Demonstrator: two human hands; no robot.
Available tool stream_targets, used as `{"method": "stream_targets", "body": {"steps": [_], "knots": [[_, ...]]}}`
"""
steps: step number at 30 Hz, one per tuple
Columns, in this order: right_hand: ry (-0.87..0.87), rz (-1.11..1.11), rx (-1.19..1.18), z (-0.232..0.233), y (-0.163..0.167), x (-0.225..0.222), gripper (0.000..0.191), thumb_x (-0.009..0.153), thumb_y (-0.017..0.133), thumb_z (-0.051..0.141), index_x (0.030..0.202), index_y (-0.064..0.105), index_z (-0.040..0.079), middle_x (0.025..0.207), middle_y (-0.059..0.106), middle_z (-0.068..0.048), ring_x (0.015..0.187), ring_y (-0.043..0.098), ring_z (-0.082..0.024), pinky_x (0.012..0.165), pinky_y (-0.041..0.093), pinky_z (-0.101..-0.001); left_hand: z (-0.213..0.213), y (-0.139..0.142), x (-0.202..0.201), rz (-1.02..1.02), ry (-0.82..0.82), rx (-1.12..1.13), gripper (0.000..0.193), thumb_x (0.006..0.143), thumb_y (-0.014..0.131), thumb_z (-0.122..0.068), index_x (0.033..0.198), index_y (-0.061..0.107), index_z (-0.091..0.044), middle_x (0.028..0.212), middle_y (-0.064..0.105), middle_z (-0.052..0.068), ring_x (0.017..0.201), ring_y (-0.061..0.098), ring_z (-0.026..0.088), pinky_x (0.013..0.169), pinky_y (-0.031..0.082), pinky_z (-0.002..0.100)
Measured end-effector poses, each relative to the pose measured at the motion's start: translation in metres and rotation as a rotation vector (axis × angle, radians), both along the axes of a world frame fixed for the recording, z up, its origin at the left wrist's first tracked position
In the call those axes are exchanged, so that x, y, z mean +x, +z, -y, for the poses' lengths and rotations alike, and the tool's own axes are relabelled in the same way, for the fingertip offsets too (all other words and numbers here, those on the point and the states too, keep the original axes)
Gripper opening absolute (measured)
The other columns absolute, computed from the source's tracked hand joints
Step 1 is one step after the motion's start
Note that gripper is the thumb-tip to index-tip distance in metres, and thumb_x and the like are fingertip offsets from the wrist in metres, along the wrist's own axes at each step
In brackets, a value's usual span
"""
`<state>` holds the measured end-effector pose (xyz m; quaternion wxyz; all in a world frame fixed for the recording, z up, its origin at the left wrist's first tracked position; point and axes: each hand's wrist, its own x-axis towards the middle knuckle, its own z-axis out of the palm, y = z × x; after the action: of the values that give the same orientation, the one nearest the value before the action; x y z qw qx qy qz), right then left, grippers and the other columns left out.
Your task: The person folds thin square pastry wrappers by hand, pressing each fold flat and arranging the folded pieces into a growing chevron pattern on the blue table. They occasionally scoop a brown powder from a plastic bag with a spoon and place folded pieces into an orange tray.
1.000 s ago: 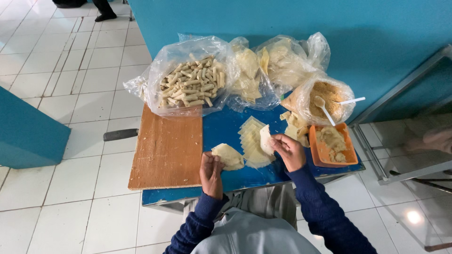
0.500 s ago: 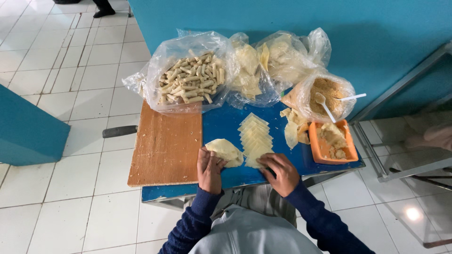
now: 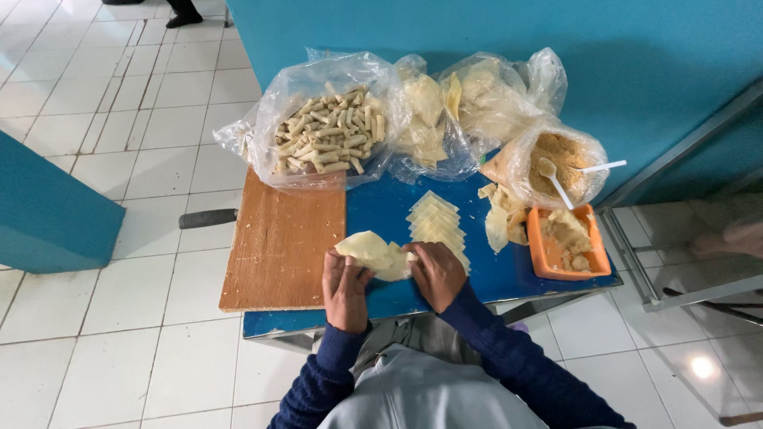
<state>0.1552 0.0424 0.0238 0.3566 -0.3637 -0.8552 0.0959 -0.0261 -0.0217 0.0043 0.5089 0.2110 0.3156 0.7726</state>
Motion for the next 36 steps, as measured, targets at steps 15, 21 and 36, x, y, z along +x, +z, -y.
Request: {"method": "stream_targets", "body": {"steps": [15, 21, 36], "knots": [[0.233, 0.176, -0.065, -0.022, 0.018, -0.014, 0.014, 0.084, 0.078, 0.016, 0.096, 0.073, 0.012, 0.099, 0.058, -0.005, 0.095, 0.058, -0.027, 0.084, 0.050, -0.0382, 0.042, 0.017, -0.023, -0.056, 0.020, 0.055, 0.023, 0.104, 0.051, -0.010, 0.126, 0.049, -0.001, 0.121, 0.065, 0.014, 0.109, 0.068, 0.021, 0.093, 0.057, 0.036], [0.235, 0.045, 0.104, -0.055, 0.028, -0.028, 0.009, 0.078, 0.077, 0.019, 0.083, 0.071, 0.014, 0.092, 0.061, -0.006, 0.085, 0.057, -0.027, 0.077, 0.048, -0.0379, 0.043, 0.002, -0.019, -0.334, -0.073, -0.012, 0.023, 0.101, 0.063, -0.003, 0.122, 0.055, 0.003, 0.114, 0.067, 0.016, 0.102, 0.066, 0.017, 0.090, 0.055, 0.032], [0.094, 0.076, 0.200, -0.020, 0.029, 0.067, 0.013, 0.079, 0.080, 0.014, 0.090, 0.074, 0.015, 0.101, 0.073, 0.002, 0.093, 0.065, -0.021, 0.081, 0.048, -0.0370, 0.047, 0.008, -0.019, -0.325, -0.159, -0.010, 0.028, 0.099, 0.063, -0.010, 0.124, 0.054, 0.000, 0.112, 0.068, 0.012, 0.103, 0.066, 0.017, 0.089, 0.056, 0.032]]}}
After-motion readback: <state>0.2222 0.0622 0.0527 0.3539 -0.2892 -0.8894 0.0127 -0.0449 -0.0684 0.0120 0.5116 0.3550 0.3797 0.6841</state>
